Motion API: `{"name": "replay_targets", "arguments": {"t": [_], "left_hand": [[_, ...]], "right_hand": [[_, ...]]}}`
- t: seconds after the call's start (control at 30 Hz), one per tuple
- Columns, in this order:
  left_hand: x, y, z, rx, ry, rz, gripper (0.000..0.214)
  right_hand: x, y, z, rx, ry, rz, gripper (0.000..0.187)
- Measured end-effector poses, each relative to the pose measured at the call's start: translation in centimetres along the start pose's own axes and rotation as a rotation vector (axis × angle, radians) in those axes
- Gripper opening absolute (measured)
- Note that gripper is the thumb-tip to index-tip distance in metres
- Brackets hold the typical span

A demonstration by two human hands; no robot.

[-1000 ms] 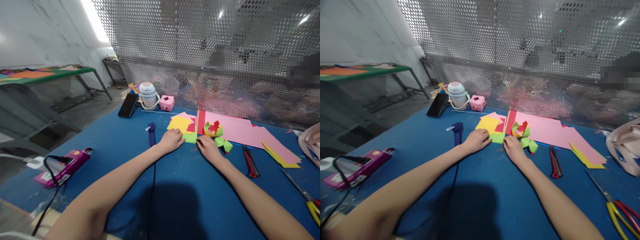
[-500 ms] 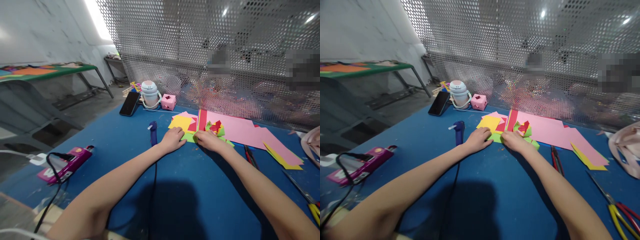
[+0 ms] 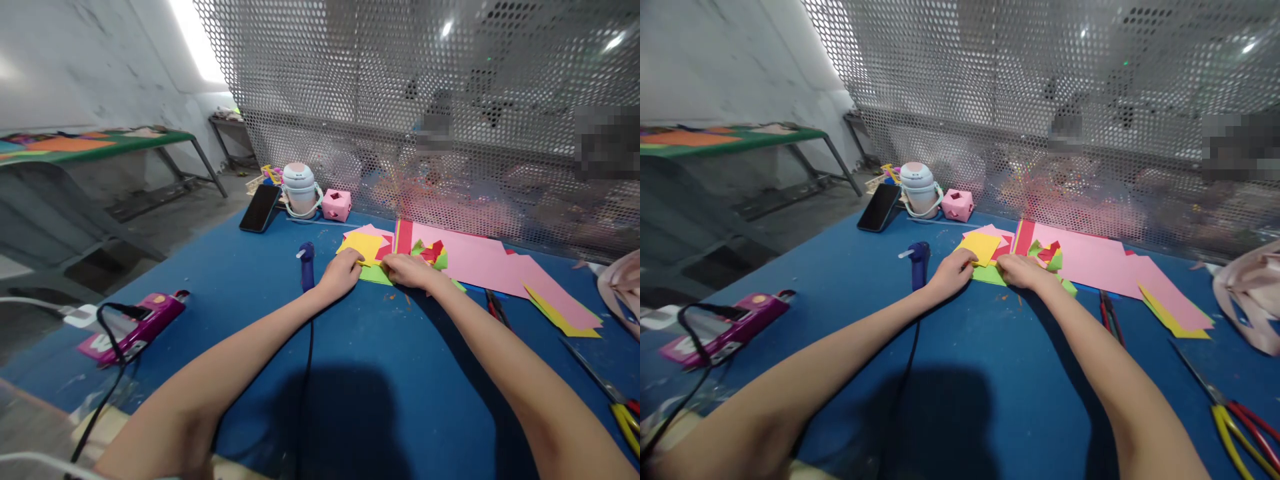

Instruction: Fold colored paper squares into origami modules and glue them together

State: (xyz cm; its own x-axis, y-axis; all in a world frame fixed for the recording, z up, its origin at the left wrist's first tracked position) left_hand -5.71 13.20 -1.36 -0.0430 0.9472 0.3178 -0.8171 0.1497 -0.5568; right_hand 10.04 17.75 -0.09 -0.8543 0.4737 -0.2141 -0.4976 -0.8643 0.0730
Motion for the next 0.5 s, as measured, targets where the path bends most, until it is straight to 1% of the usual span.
{"name": "replay_targets", "arguments": {"t": [0.17,0.3,0.4,0.5], "left_hand": [[-0.4,-0.3,-0.2,-0.021,0.031,-0.049,0.023],[-0.5,-0.5,0.0,-0.054,0.040,-0.049,0.023],[-0.1,-0.4,0.6,-0.110,0.008,0.015,0.025],[0.5,0.5,1.0,-0.173,-0.049,0.144,0.028]], "right_hand": [[0.3,-0.2,0.1,0.052,0.011,0.014,0.029],[0.1,-0.3,0.4,0.082,0.010,0.021,0.029],[-0.2,-0.1,0.7,0.099,0.007,0.054,0.027],[-0.2,0.1,0.9,0.090,-0.004,0.076,0.025]]}}
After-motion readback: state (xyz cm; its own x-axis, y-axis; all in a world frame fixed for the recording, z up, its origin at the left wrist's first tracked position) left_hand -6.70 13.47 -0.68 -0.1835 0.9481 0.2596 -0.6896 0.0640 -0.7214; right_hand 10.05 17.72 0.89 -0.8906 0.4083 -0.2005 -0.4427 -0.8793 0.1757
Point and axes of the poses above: each hand's wrist, its own x-axis towards the middle knuckle, its own z-axis out of the back of the hand, y = z × x, the point moved 4 cm from there along x, towards the middle knuckle, and after that the axes turned 15 degrees about z, right-handed, at the moved point
